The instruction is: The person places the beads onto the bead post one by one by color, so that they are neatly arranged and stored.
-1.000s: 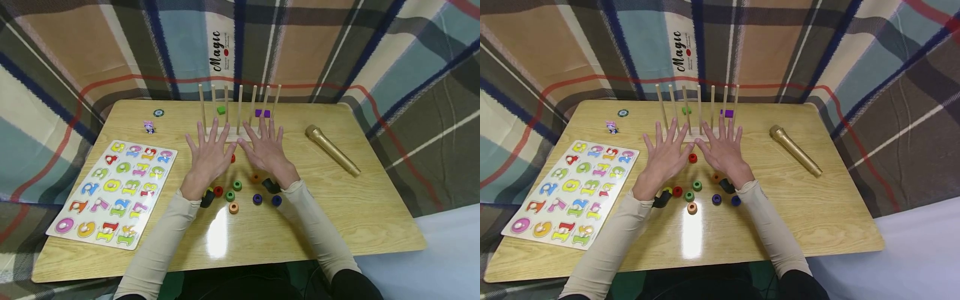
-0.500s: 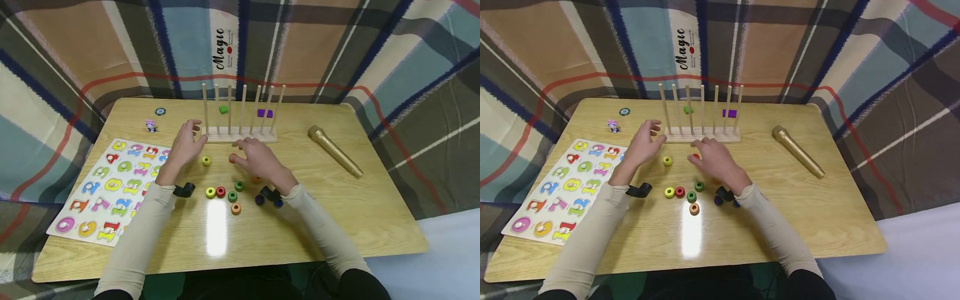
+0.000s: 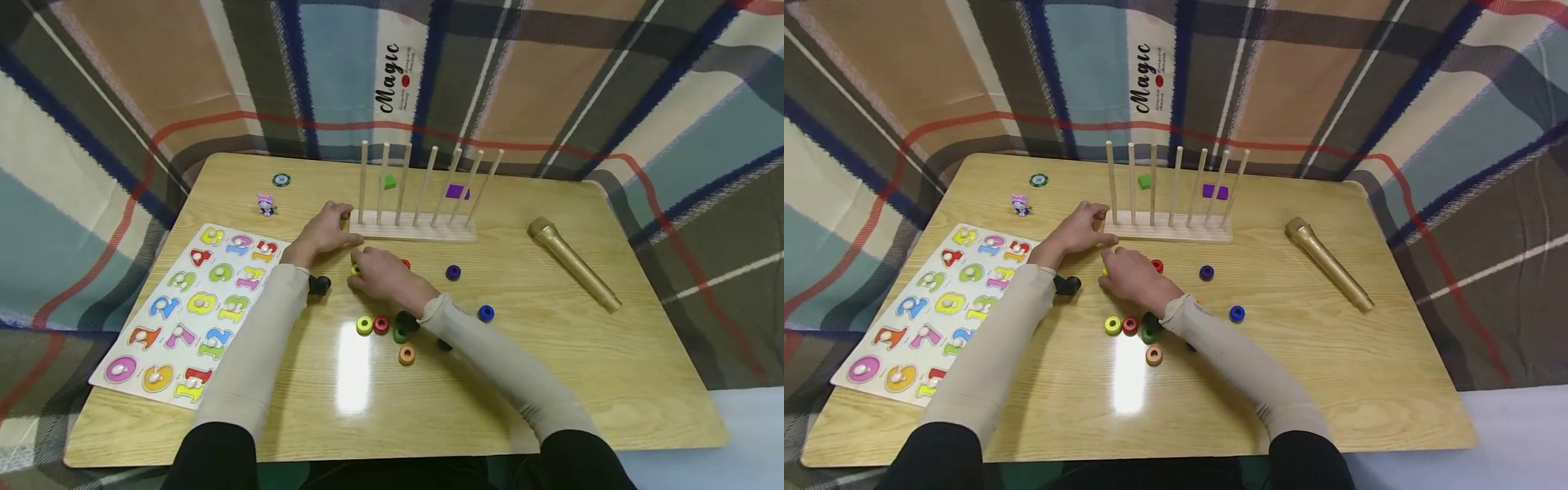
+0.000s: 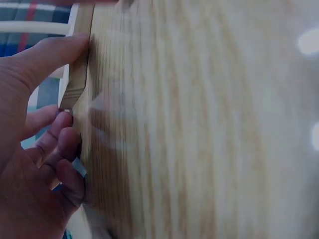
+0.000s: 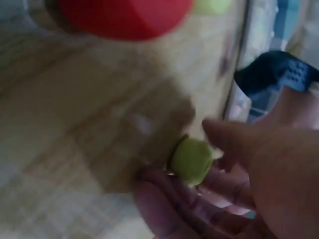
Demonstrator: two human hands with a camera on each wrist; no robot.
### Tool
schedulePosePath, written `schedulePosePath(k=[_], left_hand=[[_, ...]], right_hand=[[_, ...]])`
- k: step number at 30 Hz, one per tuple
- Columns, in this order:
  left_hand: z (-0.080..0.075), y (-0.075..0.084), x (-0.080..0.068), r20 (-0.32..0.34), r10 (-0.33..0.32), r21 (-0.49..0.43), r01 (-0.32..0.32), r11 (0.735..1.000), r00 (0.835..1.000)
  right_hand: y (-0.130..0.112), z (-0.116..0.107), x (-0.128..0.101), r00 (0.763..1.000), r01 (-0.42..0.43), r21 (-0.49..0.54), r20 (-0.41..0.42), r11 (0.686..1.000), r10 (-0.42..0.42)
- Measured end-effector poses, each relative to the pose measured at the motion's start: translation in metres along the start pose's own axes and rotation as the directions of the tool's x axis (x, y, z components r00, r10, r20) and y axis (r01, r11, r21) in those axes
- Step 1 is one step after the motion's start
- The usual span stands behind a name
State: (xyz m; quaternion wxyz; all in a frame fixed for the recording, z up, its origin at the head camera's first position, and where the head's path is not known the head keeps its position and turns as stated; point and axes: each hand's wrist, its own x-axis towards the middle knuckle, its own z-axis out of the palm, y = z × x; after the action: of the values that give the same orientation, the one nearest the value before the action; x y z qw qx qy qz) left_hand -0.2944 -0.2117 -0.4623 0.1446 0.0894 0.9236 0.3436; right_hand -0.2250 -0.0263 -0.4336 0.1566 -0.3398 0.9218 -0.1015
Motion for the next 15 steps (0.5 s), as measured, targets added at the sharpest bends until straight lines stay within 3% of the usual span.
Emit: schedulePosePath(k=[3,6,8,12,14,15], left_hand=[[-0.002,-0.001,0.001,-0.009,-0.01,0.023,0.01,1.0,1.0],[-0.006,-0.003,0.0,-0.009,-0.009,0.04,0.009,0.999,1.0],[-0.008,-0.003,0.001,-0.01,0.003,0.033,-0.003,0.999,1.0],[-0.005,-0.002,0.004,-0.007,0.009,-0.02,-0.009,1.0,1.0],[-0.001,-0.001,0.006,-0.002,0.002,-0.039,-0.002,0.999,1.0],[0.001,-0.001,0.007,0.001,-0.002,-0.045,0.002,0.999,1.0]], right_hand=[[-0.001,-0.007,-0.001,0.997,0.048,0.04,-0.069,0.998,-0.045],[-0.002,-0.035,-0.005,0.98,0.065,0.147,-0.194,0.987,-0.036],[0.0,-0.065,-0.007,0.947,0.075,0.228,-0.322,0.971,0.002],[0.009,-0.123,-0.004,0.826,0.115,0.247,-0.562,0.962,0.045],[0.015,-0.142,0.003,0.802,0.084,0.216,-0.594,0.973,0.062],[0.017,-0.148,0.007,0.805,0.066,0.206,-0.589,0.976,0.07]])
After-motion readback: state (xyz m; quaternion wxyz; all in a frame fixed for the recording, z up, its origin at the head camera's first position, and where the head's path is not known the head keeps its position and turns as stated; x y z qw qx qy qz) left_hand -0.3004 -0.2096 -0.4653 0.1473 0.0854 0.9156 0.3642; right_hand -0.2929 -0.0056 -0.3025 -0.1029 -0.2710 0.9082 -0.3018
